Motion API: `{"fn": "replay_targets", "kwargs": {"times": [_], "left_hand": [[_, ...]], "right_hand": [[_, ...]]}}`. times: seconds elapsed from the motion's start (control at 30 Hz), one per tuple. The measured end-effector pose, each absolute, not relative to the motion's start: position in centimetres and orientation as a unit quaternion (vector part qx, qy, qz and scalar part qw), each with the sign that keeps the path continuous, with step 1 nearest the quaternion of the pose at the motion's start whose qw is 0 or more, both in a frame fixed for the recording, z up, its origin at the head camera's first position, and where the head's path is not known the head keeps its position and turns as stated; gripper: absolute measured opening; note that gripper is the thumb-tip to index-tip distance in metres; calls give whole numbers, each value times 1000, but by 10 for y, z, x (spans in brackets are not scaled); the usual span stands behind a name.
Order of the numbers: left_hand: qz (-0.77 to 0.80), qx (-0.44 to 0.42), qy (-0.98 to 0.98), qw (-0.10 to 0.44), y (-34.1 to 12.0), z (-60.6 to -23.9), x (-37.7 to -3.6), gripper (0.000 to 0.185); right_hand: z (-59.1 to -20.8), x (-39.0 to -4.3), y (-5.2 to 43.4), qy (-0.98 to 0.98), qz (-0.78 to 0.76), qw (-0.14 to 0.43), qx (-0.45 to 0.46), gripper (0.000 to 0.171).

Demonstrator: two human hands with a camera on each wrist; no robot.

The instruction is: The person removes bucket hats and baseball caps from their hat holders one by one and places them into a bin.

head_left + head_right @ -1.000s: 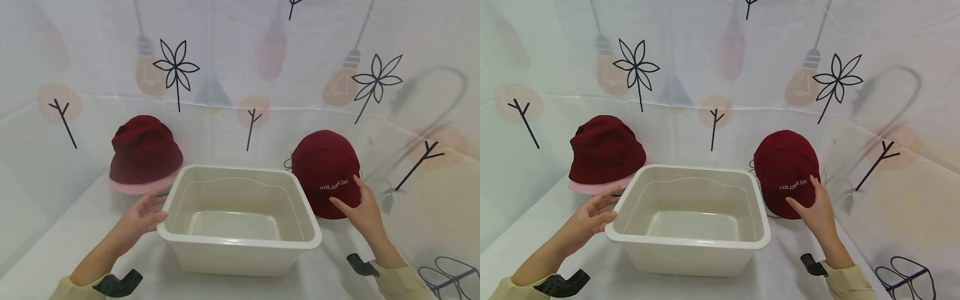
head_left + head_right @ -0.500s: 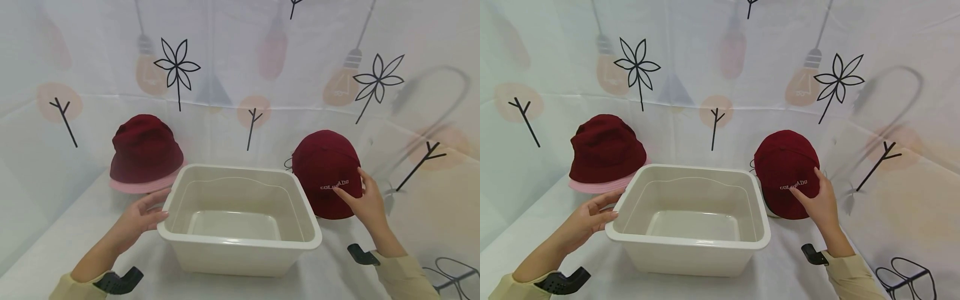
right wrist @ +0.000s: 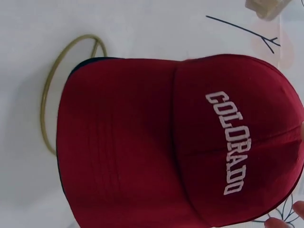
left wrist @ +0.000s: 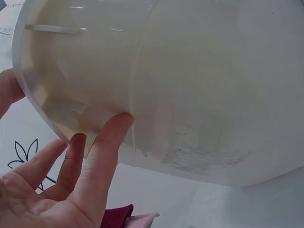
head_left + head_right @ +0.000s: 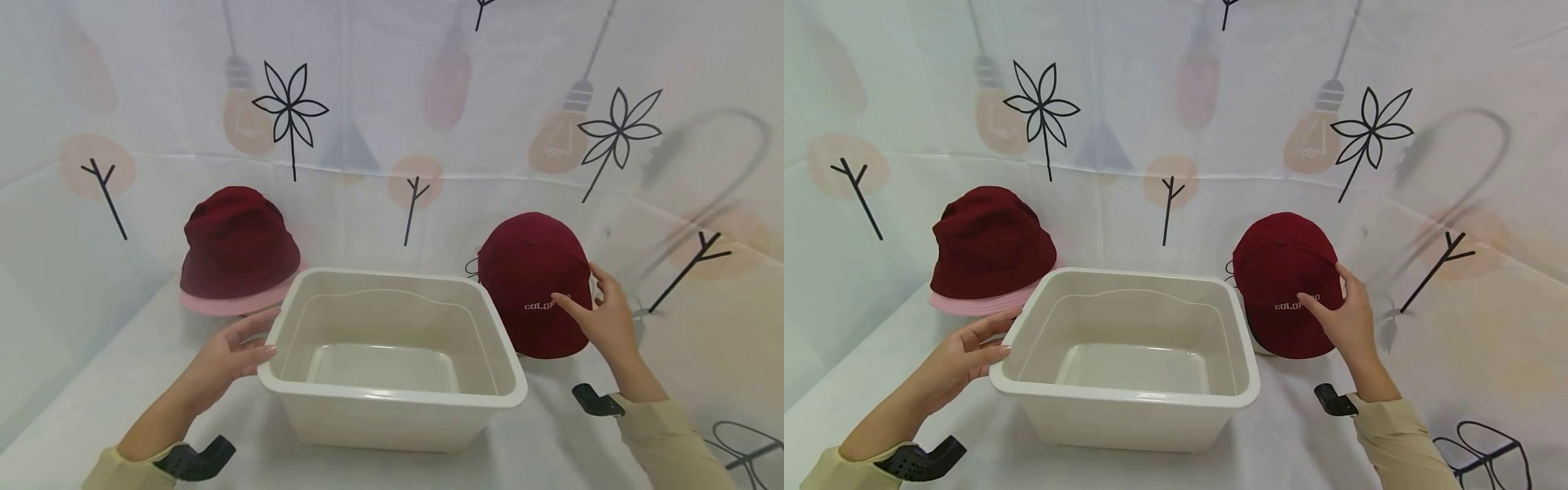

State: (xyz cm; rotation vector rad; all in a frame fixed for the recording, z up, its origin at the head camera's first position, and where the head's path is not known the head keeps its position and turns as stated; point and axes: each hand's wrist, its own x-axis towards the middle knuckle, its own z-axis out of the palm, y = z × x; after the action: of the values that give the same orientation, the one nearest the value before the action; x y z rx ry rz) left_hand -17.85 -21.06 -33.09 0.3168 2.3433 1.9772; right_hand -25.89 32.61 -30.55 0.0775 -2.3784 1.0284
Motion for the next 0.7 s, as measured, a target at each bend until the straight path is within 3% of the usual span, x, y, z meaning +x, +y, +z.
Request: {"fn": "replay_targets", "kwargs": {"times": [0.5,0.7], "left_hand": [[647,110,754,25,-210,-332,-178,64],[649,110,752,26,-211,-332,-179,64]], "right_hand": [[-291,-267,343,-889,418,187,21,84],[-290,-272,350,-884,431,181,27,80]]}}
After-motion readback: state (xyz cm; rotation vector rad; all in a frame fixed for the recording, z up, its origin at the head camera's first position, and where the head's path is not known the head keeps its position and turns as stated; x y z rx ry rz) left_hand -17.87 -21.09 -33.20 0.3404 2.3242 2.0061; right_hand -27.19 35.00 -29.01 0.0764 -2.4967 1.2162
